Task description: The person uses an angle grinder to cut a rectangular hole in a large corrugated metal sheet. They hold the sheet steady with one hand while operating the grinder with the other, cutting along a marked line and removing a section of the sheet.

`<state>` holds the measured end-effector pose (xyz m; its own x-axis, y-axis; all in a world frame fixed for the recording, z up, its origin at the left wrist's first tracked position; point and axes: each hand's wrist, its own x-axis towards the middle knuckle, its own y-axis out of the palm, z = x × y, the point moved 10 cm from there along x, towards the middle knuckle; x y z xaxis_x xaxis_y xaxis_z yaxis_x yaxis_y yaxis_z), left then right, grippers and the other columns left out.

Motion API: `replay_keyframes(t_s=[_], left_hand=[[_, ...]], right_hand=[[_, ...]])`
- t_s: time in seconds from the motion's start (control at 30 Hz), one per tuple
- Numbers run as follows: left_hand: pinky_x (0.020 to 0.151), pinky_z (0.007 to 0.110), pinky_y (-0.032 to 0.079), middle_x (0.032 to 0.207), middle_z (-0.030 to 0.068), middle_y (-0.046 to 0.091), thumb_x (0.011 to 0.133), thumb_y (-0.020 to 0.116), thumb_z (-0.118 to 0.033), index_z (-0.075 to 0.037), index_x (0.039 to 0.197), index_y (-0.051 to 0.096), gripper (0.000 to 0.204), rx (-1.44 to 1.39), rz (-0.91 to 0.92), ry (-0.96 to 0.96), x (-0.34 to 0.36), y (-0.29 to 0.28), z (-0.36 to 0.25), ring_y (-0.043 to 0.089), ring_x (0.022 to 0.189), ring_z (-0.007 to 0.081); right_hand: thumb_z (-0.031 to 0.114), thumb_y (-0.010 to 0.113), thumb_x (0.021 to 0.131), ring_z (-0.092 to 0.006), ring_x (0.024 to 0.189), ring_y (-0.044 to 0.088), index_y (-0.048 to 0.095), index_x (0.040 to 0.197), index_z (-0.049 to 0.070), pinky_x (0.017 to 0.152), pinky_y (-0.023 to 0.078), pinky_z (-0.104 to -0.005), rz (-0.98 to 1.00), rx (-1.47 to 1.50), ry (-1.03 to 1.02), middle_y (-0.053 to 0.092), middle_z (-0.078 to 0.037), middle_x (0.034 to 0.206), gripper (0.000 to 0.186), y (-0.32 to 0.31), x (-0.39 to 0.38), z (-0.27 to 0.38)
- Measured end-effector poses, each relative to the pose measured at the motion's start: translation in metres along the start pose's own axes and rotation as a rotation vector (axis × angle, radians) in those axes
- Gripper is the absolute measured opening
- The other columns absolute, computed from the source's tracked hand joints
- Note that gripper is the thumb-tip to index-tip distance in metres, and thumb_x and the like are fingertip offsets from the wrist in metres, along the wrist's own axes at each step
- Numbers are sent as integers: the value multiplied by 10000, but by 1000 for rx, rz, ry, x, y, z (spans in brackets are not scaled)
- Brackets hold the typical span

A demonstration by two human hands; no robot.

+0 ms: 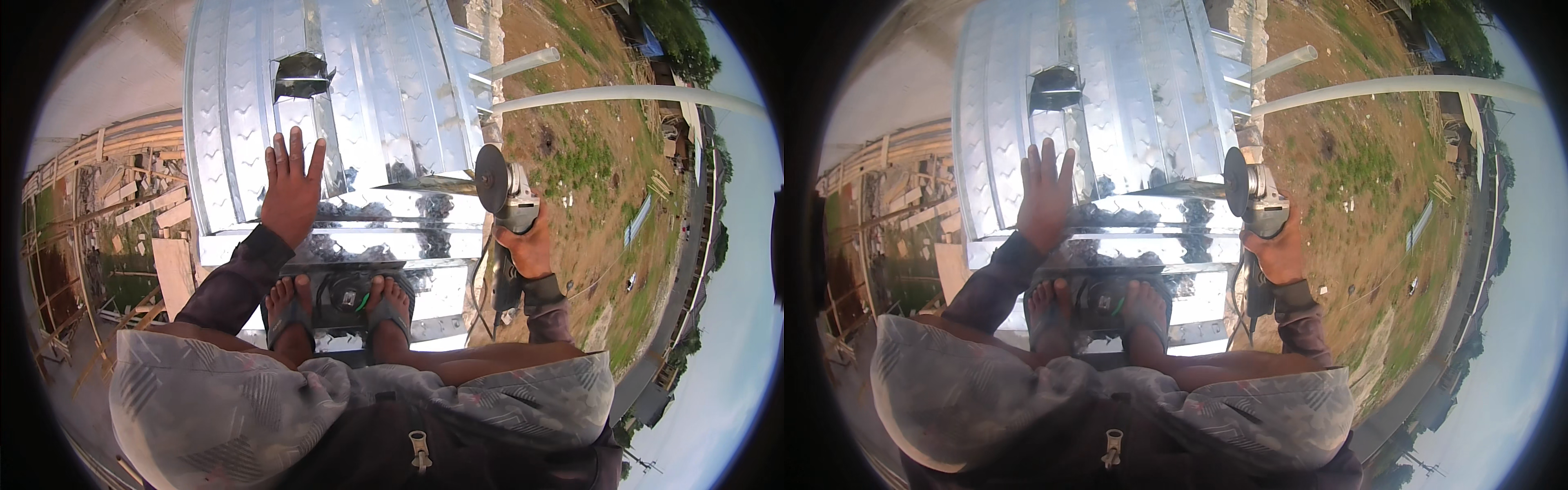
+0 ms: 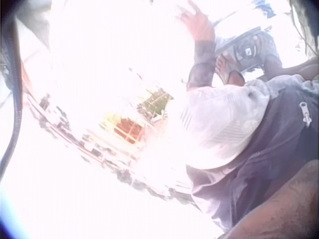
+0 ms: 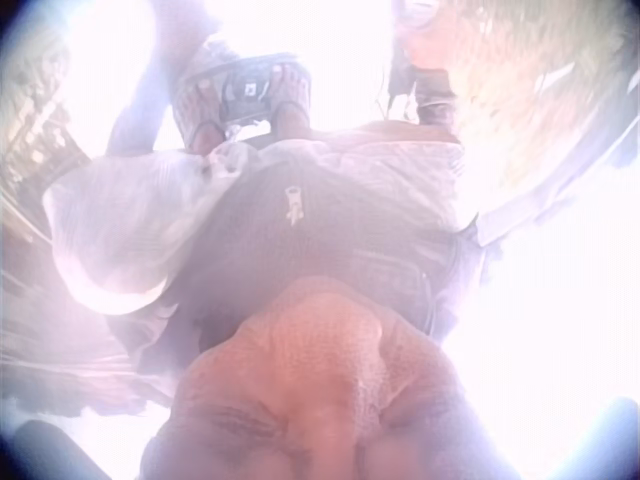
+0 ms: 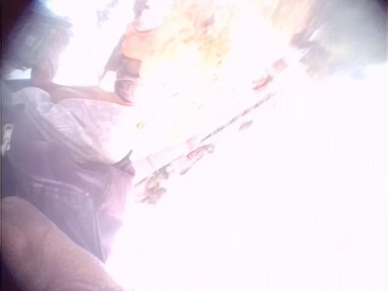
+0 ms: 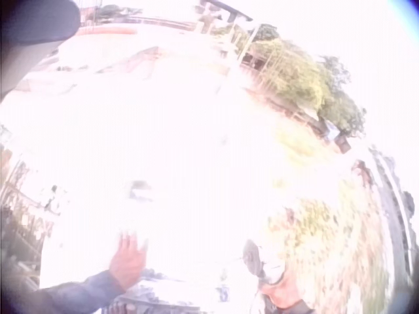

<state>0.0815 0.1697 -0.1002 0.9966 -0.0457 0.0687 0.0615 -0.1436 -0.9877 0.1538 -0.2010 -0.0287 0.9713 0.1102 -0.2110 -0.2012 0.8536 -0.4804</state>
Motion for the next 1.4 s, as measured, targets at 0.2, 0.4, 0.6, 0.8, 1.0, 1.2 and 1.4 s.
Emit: replay_keyframes(t_s=[0.2, 0.4, 0.6, 0.8, 1.0, 1.2, 1.4], left_hand=[[1159, 680, 233, 1573, 391, 202, 908, 539, -22, -11, 1555, 305, 688, 44, -47, -8, -4, -2, 3, 232, 1438, 609], [1163, 674, 228, 1575, 384, 208, 919, 547, -73, -17, 1562, 301, 691, 41, -35, -6, -3, -1, 0, 248, 1433, 602], [1172, 671, 202, 1582, 380, 199, 928, 546, -90, -20, 1569, 289, 694, 42, -14, -8, -1, -1, 0, 234, 1440, 597], [1151, 650, 285, 1542, 366, 278, 861, 554, -18, -8, 1540, 327, 716, 17, -103, -7, -3, -12, -1, 310, 1400, 590], [1153, 642, 289, 1538, 366, 288, 859, 555, -17, -13, 1541, 329, 719, 27, -124, -7, -2, -12, -1, 315, 1402, 585], [1168, 653, 241, 1568, 368, 240, 907, 551, -73, -25, 1555, 317, 691, 56, -37, -20, -3, -4, 2, 267, 1431, 583], [1176, 660, 214, 1583, 371, 211, 927, 538, -79, -30, 1560, 318, 672, 31, -14, -22, 0, 0, 1, 232, 1447, 589]], right_hand=[[37, 777, 713, -210, 1054, 622, 351, 1456, 63, 927, 514, -328, 134, -142, -11, 609, -126, 1211, 857, 41, -2, 9], [6, 774, 718, -204, 1079, 608, 351, 1454, 64, 935, 508, -337, 172, -143, 84, 605, -116, 1231, 851, 53, -6, -2], [31, 775, 717, -222, 1041, 639, 353, 1458, 88, 915, 522, -342, 175, -174, 75, 644, -123, 1170, 855, 55, -8, -9], [105, 771, 715, -258, 974, 698, 352, 1470, 118, 878, 551, -359, 155, -258, 10, 702, -152, 1085, 863, 56, -7, -8], [55, 781, 719, -214, 1012, 647, 367, 1448, 116, 893, 530, -340, 150, -244, 61, 658, -115, 1136, 841, 61, -12, -5], [129, 773, 711, -280, 967, 715, 369, 1457, 117, 863, 561, -371, 118, -296, 22, 715, -165, 1072, 848, 64, -13, -2], [138, 768, 711, -308, 969, 723, 351, 1470, 94, 857, 566, -384, 97, -380, 65, 720, -196, 1062, 866, 63, -20, 8]])
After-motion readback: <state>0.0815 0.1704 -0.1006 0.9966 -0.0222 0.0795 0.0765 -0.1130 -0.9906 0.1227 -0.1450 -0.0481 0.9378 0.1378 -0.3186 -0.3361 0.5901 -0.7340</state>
